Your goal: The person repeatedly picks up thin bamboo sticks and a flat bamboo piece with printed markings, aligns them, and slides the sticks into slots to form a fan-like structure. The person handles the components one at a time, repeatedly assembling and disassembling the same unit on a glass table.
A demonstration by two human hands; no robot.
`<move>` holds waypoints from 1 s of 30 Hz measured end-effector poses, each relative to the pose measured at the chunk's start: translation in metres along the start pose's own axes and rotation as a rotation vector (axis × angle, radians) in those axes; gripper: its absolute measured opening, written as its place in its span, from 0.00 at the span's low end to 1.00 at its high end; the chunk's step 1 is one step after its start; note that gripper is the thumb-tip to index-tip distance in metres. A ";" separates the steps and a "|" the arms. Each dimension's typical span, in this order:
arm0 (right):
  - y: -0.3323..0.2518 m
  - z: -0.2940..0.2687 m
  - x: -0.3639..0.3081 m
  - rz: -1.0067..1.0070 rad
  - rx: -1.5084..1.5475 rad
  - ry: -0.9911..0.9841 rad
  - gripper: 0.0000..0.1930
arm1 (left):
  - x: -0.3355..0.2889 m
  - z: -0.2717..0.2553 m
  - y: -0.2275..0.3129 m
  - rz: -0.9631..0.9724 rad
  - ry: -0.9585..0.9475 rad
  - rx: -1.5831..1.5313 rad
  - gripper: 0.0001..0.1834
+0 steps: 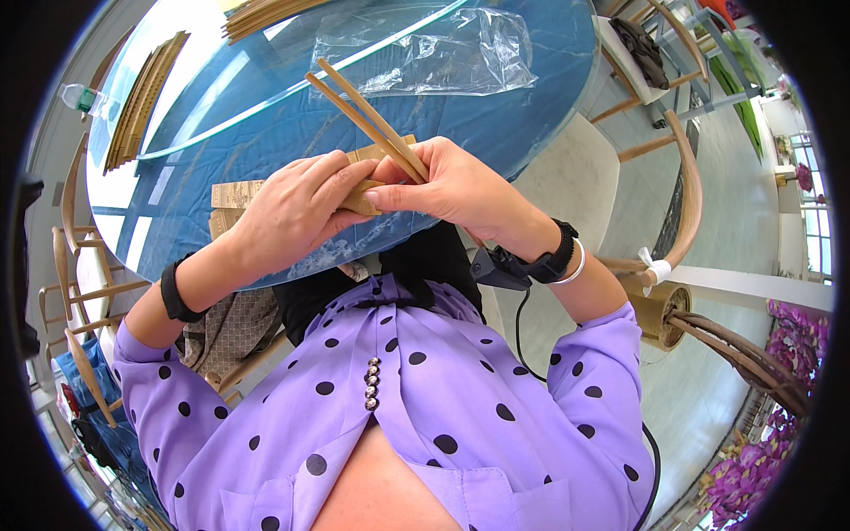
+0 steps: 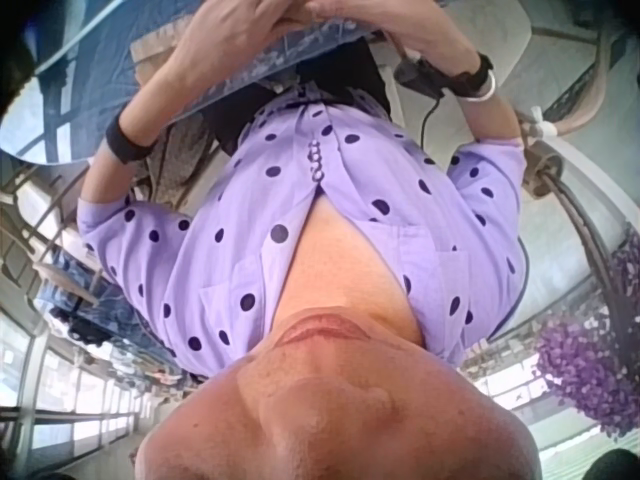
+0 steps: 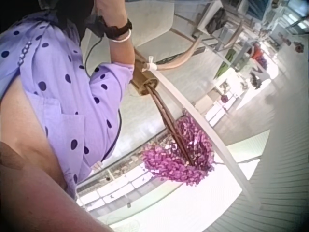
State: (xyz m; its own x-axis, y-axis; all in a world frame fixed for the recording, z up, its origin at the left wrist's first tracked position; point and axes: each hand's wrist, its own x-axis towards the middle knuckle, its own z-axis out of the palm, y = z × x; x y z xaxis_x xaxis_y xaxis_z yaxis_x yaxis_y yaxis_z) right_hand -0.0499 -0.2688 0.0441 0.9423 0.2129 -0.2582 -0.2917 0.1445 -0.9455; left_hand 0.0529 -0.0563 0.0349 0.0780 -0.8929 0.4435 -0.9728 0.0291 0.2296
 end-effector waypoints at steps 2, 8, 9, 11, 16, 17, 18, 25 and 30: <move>0.005 0.000 0.001 -0.032 -0.049 0.021 0.10 | 0.000 0.000 0.001 0.000 -0.004 0.007 0.27; 0.002 0.008 0.001 -0.143 -0.253 0.118 0.08 | -0.002 0.007 0.000 -0.004 0.021 0.001 0.25; 0.002 0.008 0.002 -0.140 -0.247 0.117 0.08 | -0.003 0.007 0.001 -0.010 0.010 0.002 0.25; 0.002 0.006 0.002 -0.134 -0.252 0.111 0.07 | -0.002 0.007 0.002 -0.009 -0.009 -0.001 0.24; 0.004 0.004 0.002 -0.132 -0.287 0.116 0.06 | -0.001 0.007 0.002 -0.029 -0.044 -0.037 0.22; 0.004 0.005 0.001 -0.124 -0.282 0.123 0.06 | -0.001 0.007 0.002 -0.028 -0.045 -0.041 0.22; 0.004 0.005 0.001 -0.116 -0.278 0.129 0.06 | -0.002 0.006 0.001 -0.028 -0.045 -0.044 0.22; 0.000 0.001 -0.006 -0.129 -0.425 0.151 0.15 | -0.003 0.001 0.000 -0.049 -0.019 -0.073 0.22; 0.001 -0.011 -0.029 -0.407 -0.592 0.331 0.25 | -0.009 -0.005 -0.005 -0.081 0.004 -0.040 0.23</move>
State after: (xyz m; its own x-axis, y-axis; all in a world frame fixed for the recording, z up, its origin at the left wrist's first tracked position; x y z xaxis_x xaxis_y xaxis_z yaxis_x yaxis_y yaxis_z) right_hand -0.0759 -0.2857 0.0484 0.9831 -0.0585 0.1733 0.1348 -0.4093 -0.9024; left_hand 0.0582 -0.0464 0.0338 0.1572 -0.8914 0.4251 -0.9539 -0.0257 0.2990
